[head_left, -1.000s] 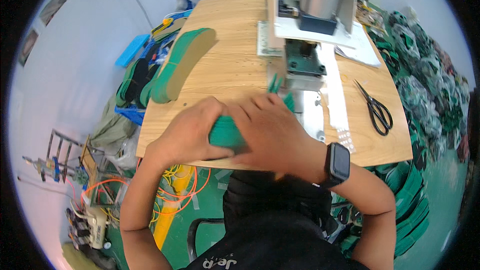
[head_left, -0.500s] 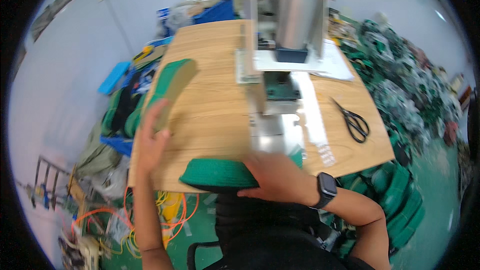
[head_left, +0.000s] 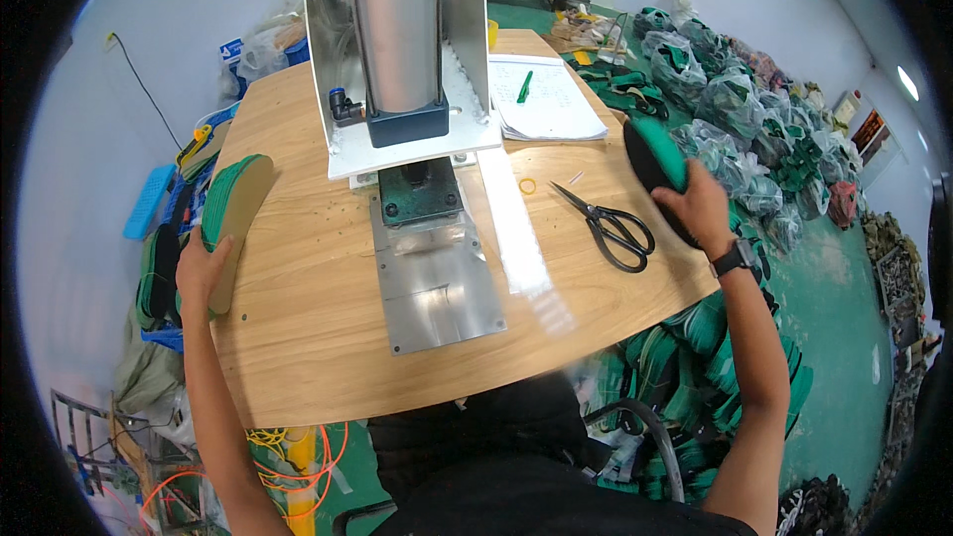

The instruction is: The person applies adhesive labels to the undersides of shoe insoles. They pick up an insole, peel a label from a backing sheet, press it onto the insole using a small metal template for alignment, and then bundle the finished insoles with a rubber band.

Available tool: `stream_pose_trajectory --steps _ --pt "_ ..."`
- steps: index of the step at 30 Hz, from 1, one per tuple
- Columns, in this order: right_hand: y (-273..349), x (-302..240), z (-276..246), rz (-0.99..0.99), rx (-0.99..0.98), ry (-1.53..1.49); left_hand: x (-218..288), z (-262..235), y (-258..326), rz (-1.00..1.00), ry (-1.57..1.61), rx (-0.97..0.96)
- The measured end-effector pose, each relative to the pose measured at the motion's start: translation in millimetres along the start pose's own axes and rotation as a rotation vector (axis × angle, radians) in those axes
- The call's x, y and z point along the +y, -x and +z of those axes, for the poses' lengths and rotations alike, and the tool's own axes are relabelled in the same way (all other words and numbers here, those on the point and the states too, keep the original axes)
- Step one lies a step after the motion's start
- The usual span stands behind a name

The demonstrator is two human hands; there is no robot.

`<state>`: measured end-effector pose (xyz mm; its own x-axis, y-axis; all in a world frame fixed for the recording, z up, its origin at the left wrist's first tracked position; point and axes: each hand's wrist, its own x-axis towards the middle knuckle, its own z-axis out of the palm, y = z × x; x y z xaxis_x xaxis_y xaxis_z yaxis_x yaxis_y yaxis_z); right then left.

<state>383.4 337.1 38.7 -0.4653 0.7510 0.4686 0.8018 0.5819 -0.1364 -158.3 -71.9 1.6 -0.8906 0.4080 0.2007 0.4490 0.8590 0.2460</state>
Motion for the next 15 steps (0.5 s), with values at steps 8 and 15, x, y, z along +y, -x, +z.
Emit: stream_pose_trajectory --steps 8,15 --pt "13.3 -29.7 13.9 -0.196 -0.237 -0.129 -18.7 8.7 -8.1 0.011 -0.021 0.024" --pt "-22.0 -32.4 -8.6 0.231 -0.532 -0.932 -30.2 -9.1 17.9 -0.03 0.568 0.119"
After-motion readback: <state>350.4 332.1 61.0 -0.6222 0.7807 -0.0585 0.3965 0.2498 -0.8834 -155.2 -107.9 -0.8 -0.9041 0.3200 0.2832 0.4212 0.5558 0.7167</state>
